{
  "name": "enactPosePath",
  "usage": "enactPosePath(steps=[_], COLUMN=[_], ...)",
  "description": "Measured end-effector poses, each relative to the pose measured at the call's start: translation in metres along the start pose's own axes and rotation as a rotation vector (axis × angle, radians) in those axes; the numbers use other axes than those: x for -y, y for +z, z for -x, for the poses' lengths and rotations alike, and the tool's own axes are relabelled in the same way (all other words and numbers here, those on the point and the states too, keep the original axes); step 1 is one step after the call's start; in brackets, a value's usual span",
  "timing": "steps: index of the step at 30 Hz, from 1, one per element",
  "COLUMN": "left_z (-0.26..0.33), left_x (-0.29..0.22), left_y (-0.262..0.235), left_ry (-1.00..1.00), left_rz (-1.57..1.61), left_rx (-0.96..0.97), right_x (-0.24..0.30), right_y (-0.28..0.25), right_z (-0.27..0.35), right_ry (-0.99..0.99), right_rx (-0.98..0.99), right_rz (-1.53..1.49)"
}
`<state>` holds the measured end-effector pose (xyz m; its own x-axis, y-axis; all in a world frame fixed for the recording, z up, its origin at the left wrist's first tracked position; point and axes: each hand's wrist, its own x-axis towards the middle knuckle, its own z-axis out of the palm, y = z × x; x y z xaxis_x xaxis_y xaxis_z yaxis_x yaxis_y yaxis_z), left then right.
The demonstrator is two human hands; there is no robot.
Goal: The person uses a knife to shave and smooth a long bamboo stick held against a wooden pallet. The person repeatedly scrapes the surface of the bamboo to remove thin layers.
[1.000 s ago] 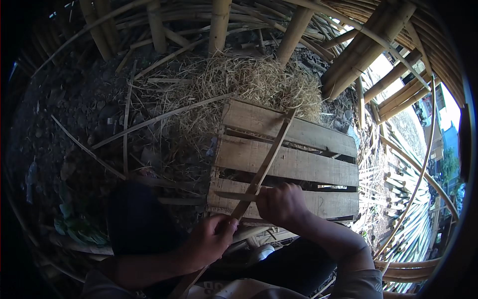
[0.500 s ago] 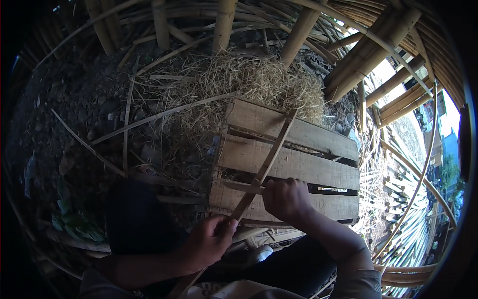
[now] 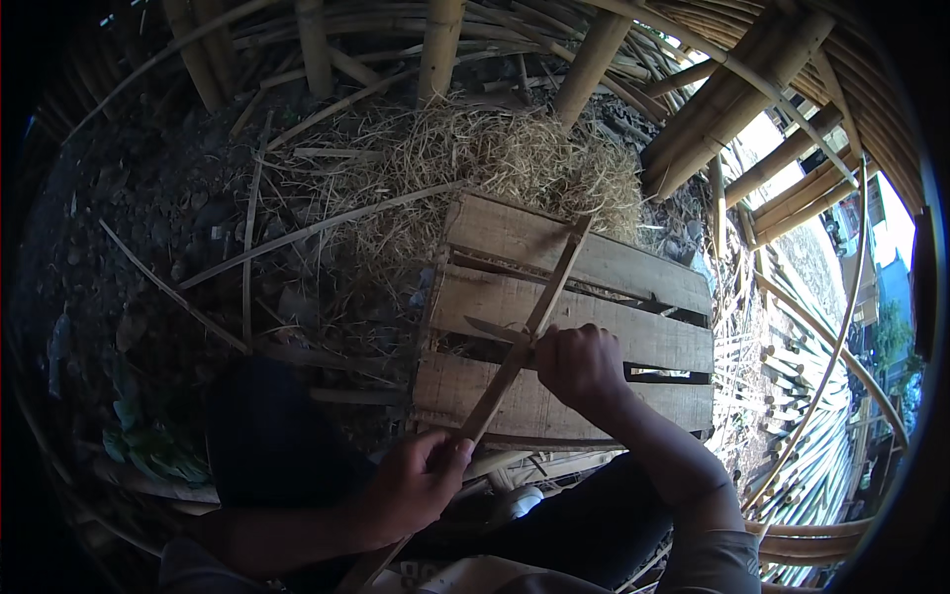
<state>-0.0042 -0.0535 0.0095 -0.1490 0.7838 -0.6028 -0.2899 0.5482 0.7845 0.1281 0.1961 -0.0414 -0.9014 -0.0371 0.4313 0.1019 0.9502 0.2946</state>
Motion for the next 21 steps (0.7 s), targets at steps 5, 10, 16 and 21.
enactPosePath(steps=[5, 10, 16, 21], left_z=[0.002, 0.0, 0.002, -0.001], left_x=[0.004, 0.006, 0.003, 0.01], left_y=[0.0, 0.0, 0.0, -0.001], left_ry=[0.047, 0.032, -0.005, 0.086], left_rz=[-0.04, -0.009, -0.034, -0.066], left_rx=[0.006, -0.011, -0.013, -0.028], right_x=[-0.002, 0.001, -0.035, 0.009], right_y=[-0.008, -0.011, 0.016, -0.02], right_z=[0.006, -0.003, 0.008, -0.002], right_ry=[-0.077, -0.135, -0.068, 0.179], right_rx=[-0.028, -0.115, -0.104, 0.307], right_rz=[0.039, 0.103, 0.048, -0.414])
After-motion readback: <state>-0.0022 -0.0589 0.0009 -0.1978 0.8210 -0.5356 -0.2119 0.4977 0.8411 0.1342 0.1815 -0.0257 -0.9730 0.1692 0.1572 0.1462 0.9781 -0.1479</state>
